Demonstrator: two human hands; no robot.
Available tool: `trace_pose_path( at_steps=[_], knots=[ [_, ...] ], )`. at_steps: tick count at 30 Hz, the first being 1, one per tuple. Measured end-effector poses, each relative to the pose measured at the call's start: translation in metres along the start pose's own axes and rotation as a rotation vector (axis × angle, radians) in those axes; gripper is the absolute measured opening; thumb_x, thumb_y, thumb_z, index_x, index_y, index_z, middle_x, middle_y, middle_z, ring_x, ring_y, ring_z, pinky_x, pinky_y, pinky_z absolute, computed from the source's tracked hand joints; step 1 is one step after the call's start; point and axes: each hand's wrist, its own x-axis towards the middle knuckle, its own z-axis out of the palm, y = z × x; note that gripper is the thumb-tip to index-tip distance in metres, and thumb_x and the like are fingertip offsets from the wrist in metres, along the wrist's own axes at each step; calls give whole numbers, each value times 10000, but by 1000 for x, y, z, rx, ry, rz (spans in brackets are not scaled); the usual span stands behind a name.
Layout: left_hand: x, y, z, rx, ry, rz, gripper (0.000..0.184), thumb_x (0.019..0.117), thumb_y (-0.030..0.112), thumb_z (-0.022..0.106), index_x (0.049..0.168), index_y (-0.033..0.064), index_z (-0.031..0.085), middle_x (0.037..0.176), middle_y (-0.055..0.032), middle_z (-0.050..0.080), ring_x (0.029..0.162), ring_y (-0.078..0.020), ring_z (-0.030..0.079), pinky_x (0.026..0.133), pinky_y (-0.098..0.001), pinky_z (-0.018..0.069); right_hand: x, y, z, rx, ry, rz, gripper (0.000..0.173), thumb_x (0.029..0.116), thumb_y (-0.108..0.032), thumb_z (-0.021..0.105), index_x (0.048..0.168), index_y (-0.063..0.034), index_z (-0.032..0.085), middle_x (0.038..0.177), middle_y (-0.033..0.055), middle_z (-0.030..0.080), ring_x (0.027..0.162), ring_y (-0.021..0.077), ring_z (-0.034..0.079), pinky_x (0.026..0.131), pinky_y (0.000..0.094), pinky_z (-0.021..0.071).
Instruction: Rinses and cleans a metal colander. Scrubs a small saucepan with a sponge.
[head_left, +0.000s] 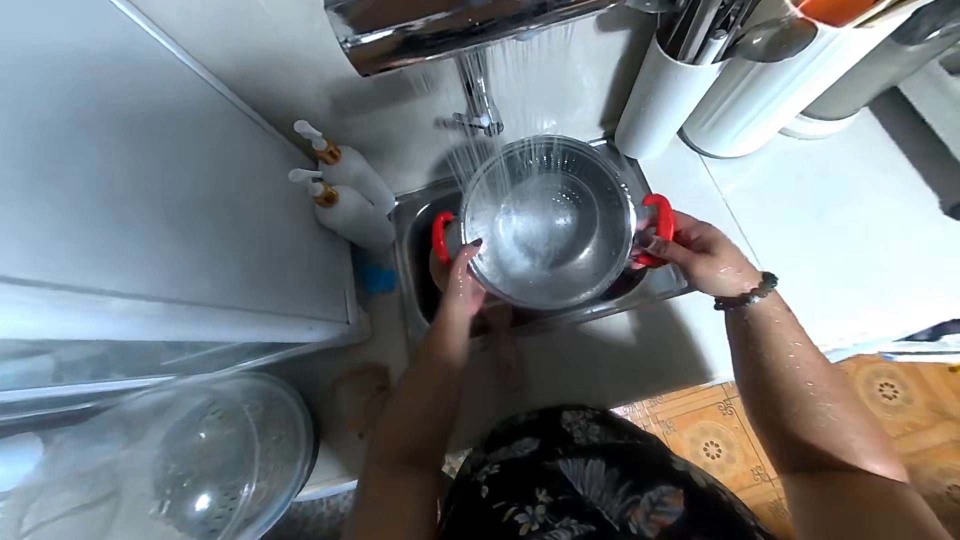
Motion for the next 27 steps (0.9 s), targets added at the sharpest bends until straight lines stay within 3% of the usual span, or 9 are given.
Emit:
trace_pose_path(
  at_steps=[2, 4, 8, 11, 14, 16, 19, 22, 27],
  knots=[
    [5, 23, 11, 151, -23, 205, 455, 990, 122, 531, 1430, 25, 466, 1287, -117, 620, 1139, -181, 628, 983, -394, 540, 2, 34, 7, 73, 62, 186, 257, 1049, -110, 540, 1285, -11, 567, 995, 38, 711, 828, 75, 694, 778, 279, 605],
    [7, 48, 22, 370, -67, 362, 596, 923, 142, 679, 1467, 5, 477, 1371, -107, 608, 1207, -140, 612, 1039, -339, 519, 9, 65, 29, 180, 102, 391, 273, 1080, -126, 506, 1322, -3, 540, 986, 81, 714, 799, 124, 702, 742, 309, 611],
    [8, 88, 38, 587, -10, 431, 418, 961, 249, 667, 1304, 18, 608, 1164, -64, 692, 1054, -82, 661, 959, -314, 552, 32, 126, 72, 470, -33, 551, 358, 1112, -273, 431, 1382, -53, 513, 1033, 157, 727, 893, 262, 744, 827, 430, 628],
    [6, 105, 26, 553, 115, 330, 343, 1020, 301, 595, 1264, 62, 627, 1089, -50, 693, 987, -104, 671, 894, -345, 573, 41, 106, 85, 534, -138, 582, 381, 1121, -295, 385, 1386, -58, 523, 1071, 174, 735, 909, 272, 748, 819, 415, 622],
    [-4, 106, 3, 432, 223, 246, 344, 1056, 295, 519, 1292, 59, 600, 1107, -59, 690, 994, -123, 676, 885, -357, 576, 36, 45, 77, 451, -136, 590, 347, 1132, -266, 361, 1335, -40, 531, 961, 133, 734, 800, 208, 741, 731, 336, 618],
    [-12, 97, -17, 357, 157, 208, 343, 1080, 279, 429, 1312, 69, 568, 1101, -33, 675, 986, -96, 661, 879, -329, 565, 30, 25, 66, 386, -114, 487, 322, 1125, -247, 388, 1312, -36, 544, 862, 104, 748, 716, 174, 746, 666, 295, 623],
    [-21, 71, -41, 287, 11, 151, 371, 1088, 257, 360, 1386, 80, 491, 1125, -2, 664, 990, -62, 656, 889, -289, 565, 25, 18, 46, 215, -81, 267, 308, 1090, -176, 474, 1363, -50, 535, 901, 66, 739, 735, 131, 739, 684, 282, 632],
    [-16, 44, -48, 305, -37, 109, 429, 1090, 256, 420, 1488, 93, 419, 1291, -57, 625, 1103, -131, 641, 949, -355, 556, 29, 34, 36, 100, -2, 193, 330, 1061, -124, 534, 1381, -43, 520, 1017, 68, 682, 799, 98, 688, 733, 280, 607],
    [-10, 50, -6, 647, -142, 377, 679, 938, 195, 703, 1523, 3, 417, 1501, -155, 515, 1333, -154, 538, 1113, -326, 457, 41, 79, 51, 218, 120, 467, 351, 1086, -151, 500, 1426, -66, 483, 1058, 98, 698, 838, 147, 704, 749, 324, 601]
  ],
)
